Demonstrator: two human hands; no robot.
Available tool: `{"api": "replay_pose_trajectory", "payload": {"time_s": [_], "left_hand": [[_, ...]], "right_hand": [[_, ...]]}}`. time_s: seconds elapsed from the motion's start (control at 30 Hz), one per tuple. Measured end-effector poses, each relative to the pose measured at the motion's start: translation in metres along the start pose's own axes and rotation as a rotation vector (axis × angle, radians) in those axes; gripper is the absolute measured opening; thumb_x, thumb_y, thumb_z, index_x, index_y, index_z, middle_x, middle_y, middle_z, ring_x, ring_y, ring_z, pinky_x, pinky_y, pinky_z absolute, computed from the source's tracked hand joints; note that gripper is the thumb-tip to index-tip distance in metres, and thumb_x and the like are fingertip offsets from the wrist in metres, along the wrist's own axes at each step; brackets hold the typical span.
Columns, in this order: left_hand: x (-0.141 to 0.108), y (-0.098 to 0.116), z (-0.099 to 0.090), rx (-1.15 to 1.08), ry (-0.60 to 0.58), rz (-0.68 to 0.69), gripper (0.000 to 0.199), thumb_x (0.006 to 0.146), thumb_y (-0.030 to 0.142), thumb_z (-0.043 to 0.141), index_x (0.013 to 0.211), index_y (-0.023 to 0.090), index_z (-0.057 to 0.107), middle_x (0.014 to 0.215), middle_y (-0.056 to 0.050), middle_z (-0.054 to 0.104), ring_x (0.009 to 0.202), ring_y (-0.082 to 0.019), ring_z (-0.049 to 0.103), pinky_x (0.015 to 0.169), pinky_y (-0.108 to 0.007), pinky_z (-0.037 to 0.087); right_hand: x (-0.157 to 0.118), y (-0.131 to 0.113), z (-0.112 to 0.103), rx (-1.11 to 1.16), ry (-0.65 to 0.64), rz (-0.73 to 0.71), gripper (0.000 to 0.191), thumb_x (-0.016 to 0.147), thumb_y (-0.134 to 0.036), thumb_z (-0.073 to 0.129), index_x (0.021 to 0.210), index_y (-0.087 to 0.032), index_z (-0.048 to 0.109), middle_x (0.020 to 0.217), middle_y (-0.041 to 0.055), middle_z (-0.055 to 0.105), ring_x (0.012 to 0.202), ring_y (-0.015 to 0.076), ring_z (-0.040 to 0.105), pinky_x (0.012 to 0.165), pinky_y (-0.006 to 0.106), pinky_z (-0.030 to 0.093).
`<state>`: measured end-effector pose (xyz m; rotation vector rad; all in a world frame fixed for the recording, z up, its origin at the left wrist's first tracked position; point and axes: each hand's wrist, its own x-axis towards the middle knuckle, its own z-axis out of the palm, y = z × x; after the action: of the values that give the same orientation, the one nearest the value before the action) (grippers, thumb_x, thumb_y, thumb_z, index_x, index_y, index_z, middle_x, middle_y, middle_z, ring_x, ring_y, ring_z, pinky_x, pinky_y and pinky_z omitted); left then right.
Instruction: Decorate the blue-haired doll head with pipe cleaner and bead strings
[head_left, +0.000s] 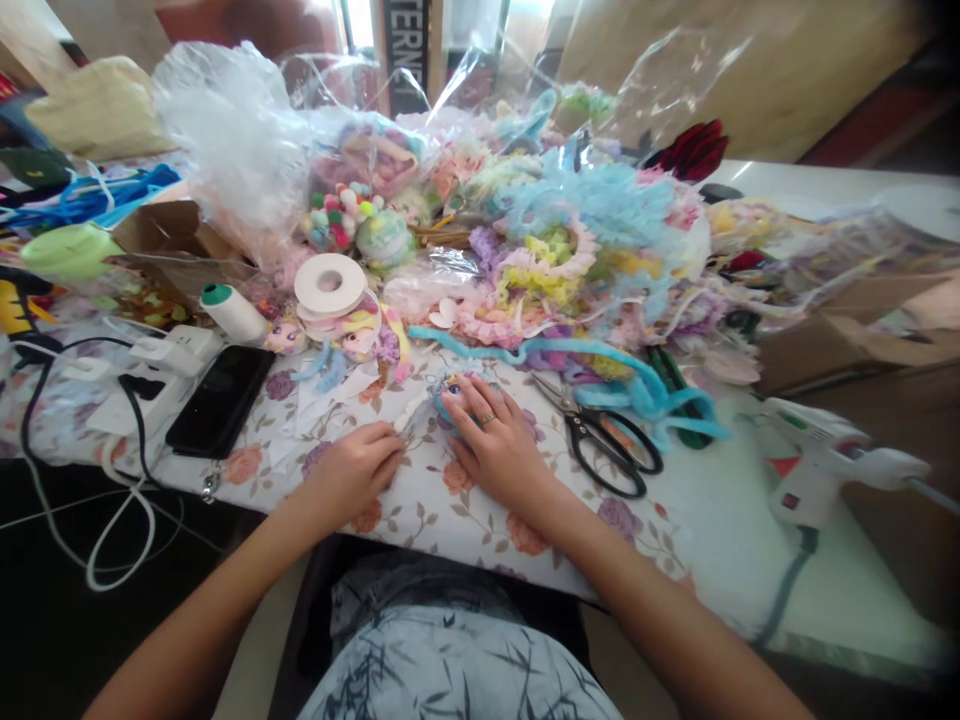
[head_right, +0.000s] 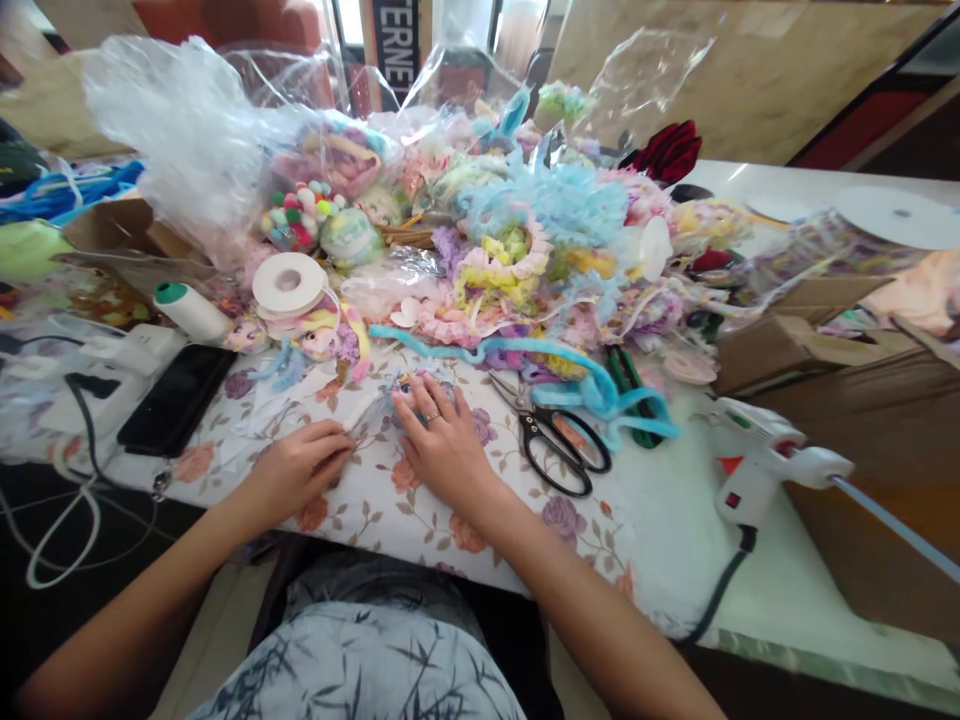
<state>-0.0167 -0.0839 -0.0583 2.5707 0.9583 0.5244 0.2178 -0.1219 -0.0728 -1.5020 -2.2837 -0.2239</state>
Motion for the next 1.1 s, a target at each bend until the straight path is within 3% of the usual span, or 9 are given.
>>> {"api": "replay_pose_trajectory", "payload": {"time_s": [0.2,0.43,0.53,0.6,0.63,0.7,0.83,0.97,1.1], "left_hand": [[-0.009,0.015,-0.007,0.181,-0.145,0.149,0.031,0.097,0.021,0.041,0.077,0.016,0.064,0.077,-0.006,0.061,0.072,-0.018,0.058,0.068,-0.029,0.046],[-0.009,0.009,-0.032,-0.188,-0.415,-0.072,0.021,0.092,0.032,0.055,0.083,0.02,0.069,0.067,0.002,0.065,0.061,-0.012,0.059,0.061,-0.023,0.042],[0.011,-0.003,-0.03,-0.22,-0.164,-0.141,0.034,0.09,0.037,0.057,0.063,0.018,0.062,0.064,-0.001,0.062,0.064,-0.015,0.058,0.066,-0.026,0.044],[0.032,-0.01,-0.02,-0.249,0.098,-0.172,0.024,0.087,0.037,0.061,0.075,0.017,0.064,0.087,-0.006,0.067,0.084,-0.019,0.062,0.08,-0.031,0.048],[0.043,-0.012,-0.014,-0.291,0.151,-0.178,0.02,0.084,0.036,0.065,0.09,0.017,0.065,0.101,-0.008,0.066,0.093,-0.021,0.062,0.084,-0.033,0.048],[0.064,-0.013,-0.001,-0.389,0.138,-0.18,0.035,0.08,0.032,0.069,0.11,0.017,0.06,0.116,-0.01,0.063,0.106,-0.023,0.06,0.089,-0.034,0.049],[0.086,-0.012,0.014,-0.449,0.025,-0.182,0.028,0.083,0.018,0.061,0.11,0.016,0.058,0.108,-0.008,0.067,0.104,-0.022,0.063,0.09,-0.034,0.049],[0.071,-0.011,0.012,-0.398,0.106,-0.235,0.019,0.088,0.022,0.057,0.105,0.017,0.064,0.098,-0.006,0.072,0.09,-0.021,0.067,0.087,-0.034,0.051],[0.038,-0.013,0.01,-0.289,0.164,-0.067,0.02,0.091,0.024,0.055,0.103,0.019,0.071,0.1,-0.007,0.074,0.092,-0.02,0.068,0.088,-0.033,0.053]], "right_hand": [[-0.001,0.0,0.001,-0.005,-0.002,0.003,0.045,0.091,-0.02,0.052,0.136,-0.013,0.054,0.147,0.0203,0.046,0.137,0.0368,0.039,0.104,0.058,0.039],[-0.001,-0.001,0.001,0.003,0.003,0.015,0.043,0.093,-0.02,0.051,0.135,-0.013,0.054,0.148,0.0206,0.046,0.138,0.0363,0.039,0.105,0.057,0.038],[-0.001,-0.002,0.001,0.003,-0.004,0.021,0.043,0.093,-0.02,0.05,0.136,-0.014,0.053,0.148,0.0204,0.046,0.138,0.0363,0.038,0.105,0.058,0.038],[-0.002,-0.002,0.001,0.006,-0.01,0.022,0.044,0.093,-0.02,0.05,0.137,-0.014,0.053,0.148,0.0201,0.045,0.139,0.0359,0.038,0.105,0.058,0.038],[-0.002,-0.002,0.001,0.008,-0.012,0.023,0.044,0.093,-0.02,0.05,0.137,-0.015,0.053,0.149,0.0201,0.045,0.139,0.0357,0.038,0.105,0.058,0.038],[-0.002,-0.001,0.002,0.008,-0.01,0.025,0.045,0.093,-0.02,0.05,0.138,-0.015,0.052,0.149,0.0204,0.044,0.139,0.0356,0.037,0.105,0.058,0.038],[-0.002,-0.001,0.002,-0.005,-0.006,0.025,0.047,0.092,-0.019,0.051,0.139,-0.014,0.051,0.148,0.0214,0.045,0.139,0.0364,0.037,0.104,0.058,0.04],[-0.002,-0.002,0.002,-0.03,0.003,0.012,0.045,0.092,-0.019,0.05,0.137,-0.013,0.053,0.147,0.0216,0.046,0.137,0.0375,0.04,0.102,0.058,0.041],[-0.001,-0.003,0.003,-0.032,0.014,0.01,0.044,0.093,-0.018,0.049,0.136,-0.013,0.053,0.146,0.0214,0.047,0.136,0.0373,0.041,0.101,0.057,0.042]]}}
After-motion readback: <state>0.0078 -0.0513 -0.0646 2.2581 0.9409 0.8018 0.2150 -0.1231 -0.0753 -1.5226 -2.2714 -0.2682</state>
